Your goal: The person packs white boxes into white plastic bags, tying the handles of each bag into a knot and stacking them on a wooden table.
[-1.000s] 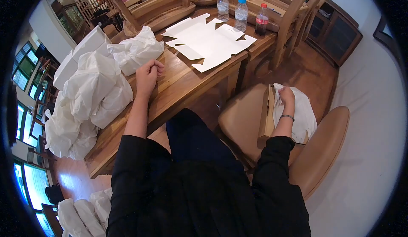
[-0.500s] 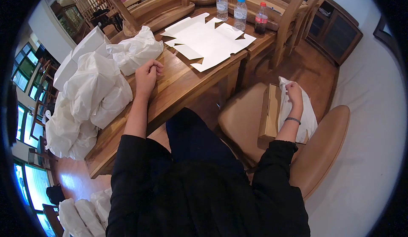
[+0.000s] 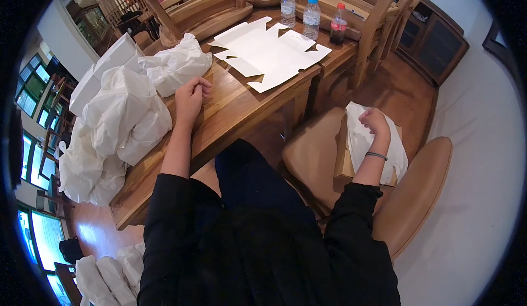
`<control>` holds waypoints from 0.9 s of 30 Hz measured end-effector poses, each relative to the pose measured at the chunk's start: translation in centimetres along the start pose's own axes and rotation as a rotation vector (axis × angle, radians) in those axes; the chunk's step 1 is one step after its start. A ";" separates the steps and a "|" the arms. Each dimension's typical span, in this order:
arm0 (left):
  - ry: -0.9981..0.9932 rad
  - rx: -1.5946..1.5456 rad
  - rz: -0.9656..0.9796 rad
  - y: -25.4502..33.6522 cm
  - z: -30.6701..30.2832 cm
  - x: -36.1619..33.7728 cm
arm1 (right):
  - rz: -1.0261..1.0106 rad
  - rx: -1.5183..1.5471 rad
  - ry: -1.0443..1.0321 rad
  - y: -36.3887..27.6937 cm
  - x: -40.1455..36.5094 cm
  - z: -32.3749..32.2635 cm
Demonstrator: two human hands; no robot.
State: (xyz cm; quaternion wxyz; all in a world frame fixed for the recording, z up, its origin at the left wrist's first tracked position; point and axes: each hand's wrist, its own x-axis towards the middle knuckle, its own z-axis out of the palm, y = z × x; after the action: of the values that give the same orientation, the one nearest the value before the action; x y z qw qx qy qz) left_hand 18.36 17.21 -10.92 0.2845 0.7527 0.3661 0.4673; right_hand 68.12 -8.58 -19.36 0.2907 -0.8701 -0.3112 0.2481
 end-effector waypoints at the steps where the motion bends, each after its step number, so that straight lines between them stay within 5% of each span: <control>1: 0.001 -0.002 0.001 -0.1 0.0 0.0 | -0.075 -0.026 0.059 0.1 0.3 0.6; 5: 0.000 0.003 0.001 0.2 0.0 -0.1 | -0.348 0.000 0.294 0.1 2.4 3.5; 9: -0.007 0.000 -0.012 0.3 -0.1 -0.1 | -0.268 -0.525 0.651 -3.7 0.2 8.3; 12: -0.007 0.021 -0.038 0.5 -0.1 -0.1 | -0.206 -0.460 0.514 -2.3 3.1 9.5; 22: -0.020 0.017 -0.019 0.6 0.0 -0.1 | -0.111 -0.336 0.776 -4.8 0.2 7.2; 27: 0.006 0.046 0.000 0.2 0.1 -0.2 | 0.043 -0.417 0.487 -2.6 1.2 9.2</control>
State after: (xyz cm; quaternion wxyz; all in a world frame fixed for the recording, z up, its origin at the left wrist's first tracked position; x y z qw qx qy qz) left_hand 18.40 16.92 -10.89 0.2662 0.7577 0.3775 0.4611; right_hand 62.28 -2.88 -24.50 0.1670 -0.9510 -0.2585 -0.0302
